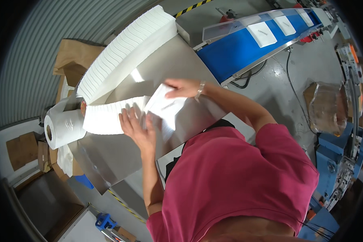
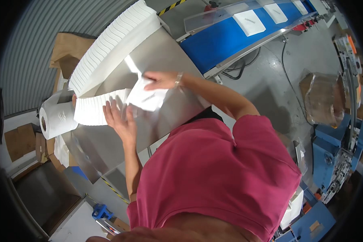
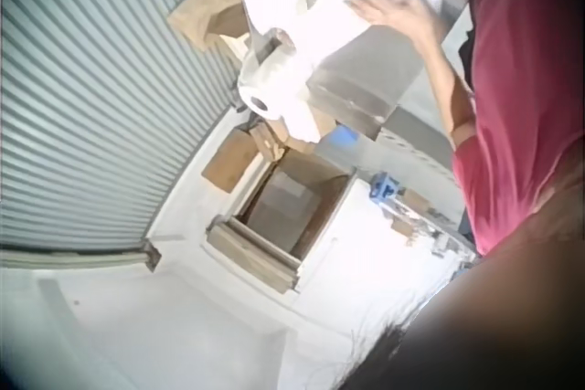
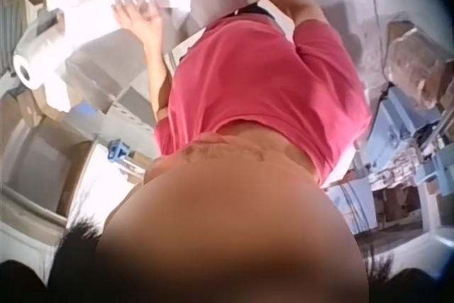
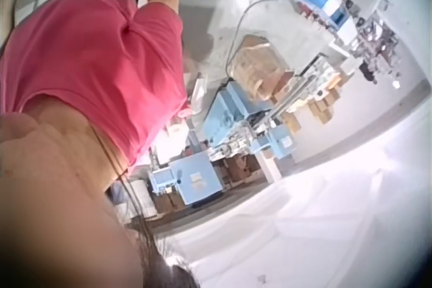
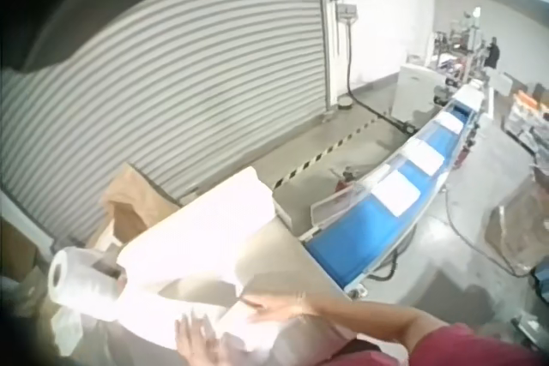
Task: Manually stacking folded paper products onto a conveyor belt in a paper mill facility.
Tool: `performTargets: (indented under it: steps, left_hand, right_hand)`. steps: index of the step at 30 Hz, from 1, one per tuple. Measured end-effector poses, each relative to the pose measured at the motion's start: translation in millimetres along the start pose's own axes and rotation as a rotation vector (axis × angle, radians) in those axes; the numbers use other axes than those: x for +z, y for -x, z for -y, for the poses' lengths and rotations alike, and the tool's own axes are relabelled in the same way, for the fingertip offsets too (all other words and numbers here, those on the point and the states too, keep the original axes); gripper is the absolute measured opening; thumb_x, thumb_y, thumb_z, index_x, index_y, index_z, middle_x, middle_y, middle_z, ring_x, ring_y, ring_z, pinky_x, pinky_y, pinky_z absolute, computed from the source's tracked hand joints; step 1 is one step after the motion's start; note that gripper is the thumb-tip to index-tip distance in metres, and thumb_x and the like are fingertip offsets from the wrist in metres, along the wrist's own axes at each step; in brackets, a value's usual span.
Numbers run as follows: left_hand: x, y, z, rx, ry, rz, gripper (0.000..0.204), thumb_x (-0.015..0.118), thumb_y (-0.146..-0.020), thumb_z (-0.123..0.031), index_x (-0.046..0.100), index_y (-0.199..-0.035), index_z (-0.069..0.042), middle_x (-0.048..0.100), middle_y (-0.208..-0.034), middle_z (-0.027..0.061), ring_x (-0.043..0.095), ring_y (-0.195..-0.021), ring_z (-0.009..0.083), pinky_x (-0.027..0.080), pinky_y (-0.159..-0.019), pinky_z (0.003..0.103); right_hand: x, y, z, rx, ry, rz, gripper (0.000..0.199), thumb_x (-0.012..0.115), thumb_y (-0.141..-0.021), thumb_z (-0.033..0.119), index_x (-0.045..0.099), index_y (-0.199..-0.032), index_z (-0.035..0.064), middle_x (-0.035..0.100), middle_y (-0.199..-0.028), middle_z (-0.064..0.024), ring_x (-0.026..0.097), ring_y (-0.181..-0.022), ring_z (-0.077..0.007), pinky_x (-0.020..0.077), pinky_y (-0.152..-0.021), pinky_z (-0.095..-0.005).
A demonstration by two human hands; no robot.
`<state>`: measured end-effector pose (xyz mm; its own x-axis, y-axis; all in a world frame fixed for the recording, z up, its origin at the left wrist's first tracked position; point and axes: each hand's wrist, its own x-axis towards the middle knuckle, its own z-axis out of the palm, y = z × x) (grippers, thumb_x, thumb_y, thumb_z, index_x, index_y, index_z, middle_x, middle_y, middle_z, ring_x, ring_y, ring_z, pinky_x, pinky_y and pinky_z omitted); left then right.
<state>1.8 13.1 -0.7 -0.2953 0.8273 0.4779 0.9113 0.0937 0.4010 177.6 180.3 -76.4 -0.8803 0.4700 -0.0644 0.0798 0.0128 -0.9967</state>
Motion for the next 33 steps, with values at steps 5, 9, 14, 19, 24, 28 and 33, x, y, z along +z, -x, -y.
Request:
performTargets:
  steps: [5,9,14,19,24,28,33]
  left_hand:
    - [-2.1,4.5,17.7,-0.029,-0.012,0.009,0.037,0.061,-0.081,0.005,0.062,-0.116,-0.006,0.054,-0.123,0.0144,0.046,-0.120,0.0369,0.038,-0.099,0.047]
    - [-0.6,0.5,14.9,0.003,0.000,0.005,0.033,0.062,-0.081,0.004,0.064,-0.113,-0.006,0.054,-0.124,0.0142,0.046,-0.120,0.0366,0.039,-0.098,0.045]
    - [1.1,5.3,12.9,0.035,-0.009,-0.012,0.031,0.062,-0.081,0.003,0.065,-0.111,-0.007,0.053,-0.126,0.0147,0.044,-0.122,0.0381,0.038,-0.098,0.046]
    - [0.3,2.3,10.7,0.119,-0.075,0.027,0.030,0.062,-0.082,0.003,0.065,-0.110,-0.007,0.052,-0.128,0.0148,0.043,-0.124,0.0388,0.037,-0.099,0.047]
    - [-4.7,1.1,7.7,-0.035,0.084,0.017,0.032,0.061,-0.082,0.003,0.063,-0.113,-0.005,0.051,-0.129,0.0163,0.043,-0.123,0.0383,0.037,-0.100,0.047]
    - [-5.0,1.8,12.0,0.043,0.047,0.068,0.034,0.060,-0.083,0.003,0.062,-0.116,-0.004,0.050,-0.129,0.0158,0.043,-0.122,0.0373,0.038,-0.100,0.046]
    - [-5.6,4.0,13.8,-0.006,0.088,0.067,0.031,0.059,-0.083,0.004,0.064,-0.113,-0.003,0.051,-0.130,0.0131,0.043,-0.122,0.0359,0.039,-0.100,0.045]
  right_hand:
    - [-89.9,59.6,-23.6,0.264,0.373,-0.625,0.038,0.056,-0.094,0.037,0.058,-0.111,0.0029,0.065,-0.093,-0.0054,0.062,-0.084,-0.0222,0.0497,-0.075,-0.0344]
    - [-158.9,95.3,-40.4,0.435,1.251,-1.062,0.041,0.066,-0.084,0.040,0.060,-0.110,0.0076,0.063,-0.099,-0.0141,0.060,-0.084,-0.0291,0.0491,-0.073,-0.0365]
    - [-103.3,54.3,1.9,-0.065,0.990,-0.658,0.056,0.076,-0.074,0.030,0.056,-0.121,0.0082,0.060,-0.115,-0.0137,0.057,-0.105,-0.0305,0.0487,-0.085,-0.0415]
    - [7.8,-22.6,35.7,-0.158,0.285,-0.009,0.056,0.075,-0.073,0.013,0.051,-0.124,0.0085,0.054,-0.120,-0.0096,0.055,-0.106,-0.0231,0.0489,-0.087,-0.0372]
    - [30.1,-48.5,45.6,-0.132,0.328,0.030,0.055,0.076,-0.072,0.014,0.050,-0.121,0.0083,0.054,-0.119,-0.0084,0.054,-0.106,-0.0223,0.0484,-0.087,-0.0367]
    - [26.5,-45.5,42.4,-0.079,0.245,0.013,0.054,0.076,-0.072,0.014,0.050,-0.119,0.0085,0.055,-0.117,-0.0072,0.054,-0.100,-0.0209,0.0482,-0.084,-0.0357]
    - [26.5,-41.9,41.6,-0.084,0.226,0.011,0.051,0.077,-0.073,0.016,0.052,-0.117,0.0084,0.057,-0.113,-0.0091,0.054,-0.097,-0.0225,0.0483,-0.083,-0.0337]
